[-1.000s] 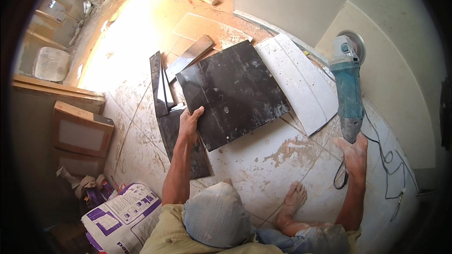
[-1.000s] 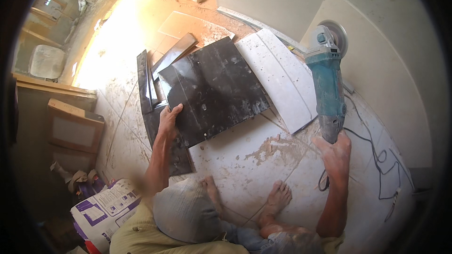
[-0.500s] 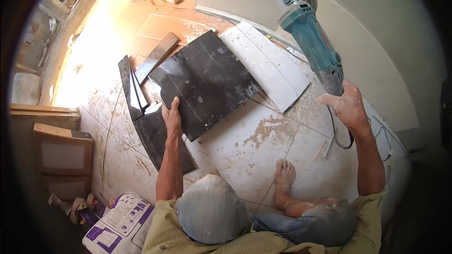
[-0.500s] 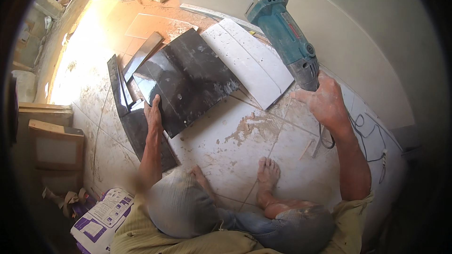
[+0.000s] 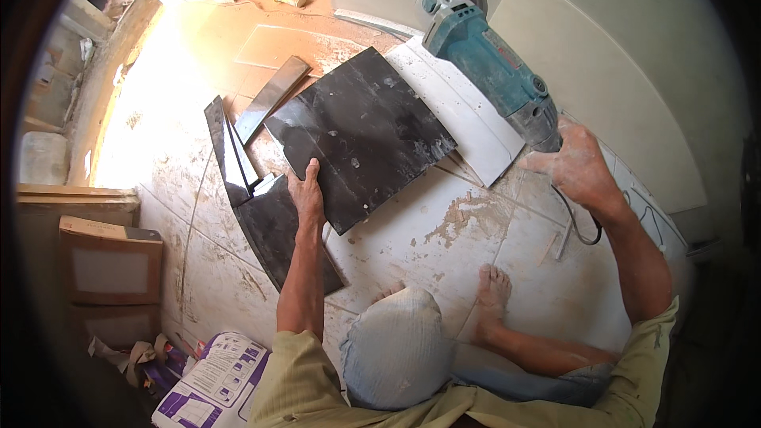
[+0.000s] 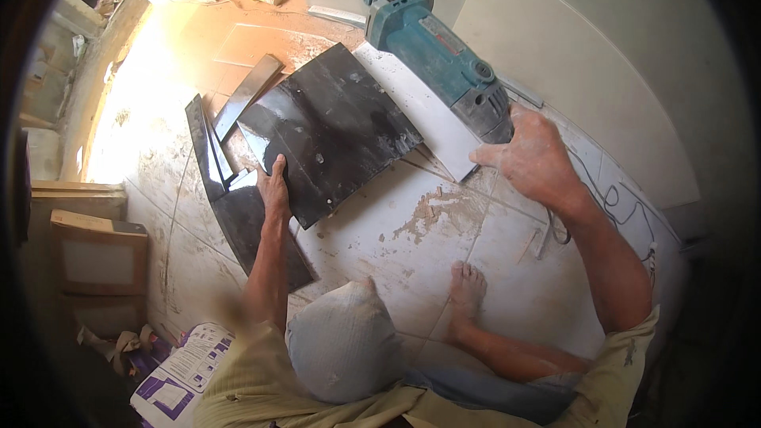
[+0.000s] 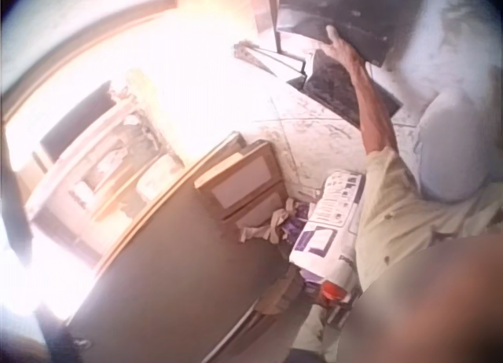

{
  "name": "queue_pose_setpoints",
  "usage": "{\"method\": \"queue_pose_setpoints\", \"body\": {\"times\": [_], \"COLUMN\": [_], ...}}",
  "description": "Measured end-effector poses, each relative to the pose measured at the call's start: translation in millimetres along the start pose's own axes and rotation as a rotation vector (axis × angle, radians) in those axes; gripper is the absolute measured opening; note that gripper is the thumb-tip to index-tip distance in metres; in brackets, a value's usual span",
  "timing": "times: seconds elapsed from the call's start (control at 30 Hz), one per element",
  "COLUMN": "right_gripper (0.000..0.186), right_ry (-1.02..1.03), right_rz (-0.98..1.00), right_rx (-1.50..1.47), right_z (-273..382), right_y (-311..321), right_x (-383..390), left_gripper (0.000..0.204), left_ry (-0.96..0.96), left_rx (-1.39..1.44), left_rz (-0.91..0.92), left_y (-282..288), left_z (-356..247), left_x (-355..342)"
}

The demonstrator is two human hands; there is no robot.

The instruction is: The person uses an angle grinder to cut several dark floor tiles on the floor.

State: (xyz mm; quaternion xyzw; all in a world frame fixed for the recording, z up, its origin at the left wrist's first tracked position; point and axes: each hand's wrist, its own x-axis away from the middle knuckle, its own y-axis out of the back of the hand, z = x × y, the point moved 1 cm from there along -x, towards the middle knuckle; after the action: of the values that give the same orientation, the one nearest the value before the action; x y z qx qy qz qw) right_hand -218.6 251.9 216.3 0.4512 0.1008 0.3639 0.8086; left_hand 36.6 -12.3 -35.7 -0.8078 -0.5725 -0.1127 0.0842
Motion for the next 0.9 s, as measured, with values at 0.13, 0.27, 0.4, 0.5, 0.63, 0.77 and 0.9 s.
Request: {"method": "queue_pose_setpoints", "body": {"times": [0.13,0.27,0.4,0.5,0.63,0.77,0.9], "right_gripper": [0.045,0.044,0.045,0.048,0.046,0.042,0.043], "right_ry": [-0.035,-0.167,-0.162,-0.198,-0.160,-0.060,-0.070], "right_rz": [-0.011,0.032,-0.023,-0.015,-0.058,-0.099,-0.059], "right_rx": [-0.042,-0.101,-0.115,-0.110,-0.101,-0.071,-0.108], "right_z": [-6.3,-9.7,-11.7,-6.6,5.7,7.1,15.7], "right_y": [-52.5,-102.4,-143.7,-165.4,-195.5,-228.7,-237.4], "right_x": [1.6,7.2,6.9,-2.3,-21.1,-42.2,-60.9], "left_gripper": [0.058,0.084,0.084,0.080,0.077,0.082,0.089], "left_ry": [-0.023,-0.016,0.008,-0.022,0.027,0.057,0.073], "left_rx": [0.074,-0.043,-0.013,-0.034,-0.064,-0.075,-0.117], "left_rz": [-0.068,-0.026,0.016,0.011,0.031,-0.026,0.001], "left_y": [-4.0,-2.0,-2.0,-2.2,-0.1,-9.2,-6.3], "left_z": [6.9,4.0,-1.3,1.5,3.4,-3.7,2.7], "left_x": [2.8,0.9,-2.2,-2.4,-4.1,3.0,-3.5]}}
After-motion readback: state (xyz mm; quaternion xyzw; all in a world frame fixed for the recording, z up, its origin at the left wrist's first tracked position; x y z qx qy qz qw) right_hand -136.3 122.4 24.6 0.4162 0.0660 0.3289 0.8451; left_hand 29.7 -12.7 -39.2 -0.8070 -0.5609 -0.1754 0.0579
